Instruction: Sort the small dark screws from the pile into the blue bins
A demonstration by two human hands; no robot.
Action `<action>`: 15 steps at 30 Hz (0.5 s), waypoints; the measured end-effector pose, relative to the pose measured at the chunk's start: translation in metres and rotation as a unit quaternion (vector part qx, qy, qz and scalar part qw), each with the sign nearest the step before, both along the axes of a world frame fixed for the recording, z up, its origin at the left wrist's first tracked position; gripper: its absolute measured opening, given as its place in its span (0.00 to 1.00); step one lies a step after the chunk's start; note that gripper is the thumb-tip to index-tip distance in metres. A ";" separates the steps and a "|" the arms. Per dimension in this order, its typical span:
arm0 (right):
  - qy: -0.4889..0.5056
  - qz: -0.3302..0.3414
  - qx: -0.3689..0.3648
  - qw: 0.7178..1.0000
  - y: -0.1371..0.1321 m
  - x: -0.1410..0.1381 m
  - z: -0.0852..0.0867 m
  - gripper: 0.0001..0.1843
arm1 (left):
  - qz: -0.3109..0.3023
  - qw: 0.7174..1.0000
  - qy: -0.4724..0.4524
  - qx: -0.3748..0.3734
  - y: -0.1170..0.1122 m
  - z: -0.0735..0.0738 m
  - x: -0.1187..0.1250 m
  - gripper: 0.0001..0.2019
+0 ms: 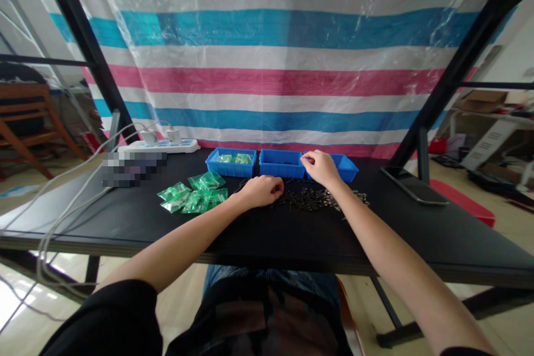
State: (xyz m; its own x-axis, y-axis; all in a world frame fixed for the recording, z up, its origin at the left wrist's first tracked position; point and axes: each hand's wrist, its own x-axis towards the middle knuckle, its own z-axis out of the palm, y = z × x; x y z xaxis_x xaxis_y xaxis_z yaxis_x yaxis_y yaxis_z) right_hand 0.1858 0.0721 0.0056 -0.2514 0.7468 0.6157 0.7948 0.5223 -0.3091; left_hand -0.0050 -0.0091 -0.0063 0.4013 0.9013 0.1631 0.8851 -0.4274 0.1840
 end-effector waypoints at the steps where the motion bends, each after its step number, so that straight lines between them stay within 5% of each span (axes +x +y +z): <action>1: 0.001 0.001 0.007 1.000 -0.002 -0.002 0.001 0.11 | 0.006 1.000 0.000 -0.001 0.001 -0.001 0.000 0.09; 10: 0.003 0.141 0.056 0.988 -0.031 -0.035 -0.002 0.10 | 0.031 0.998 0.003 0.045 0.006 -0.007 -0.008 0.10; 15: 0.001 0.155 0.066 0.986 -0.042 -0.049 -0.008 0.17 | 0.025 0.999 -0.008 0.023 0.006 -0.006 -0.008 0.08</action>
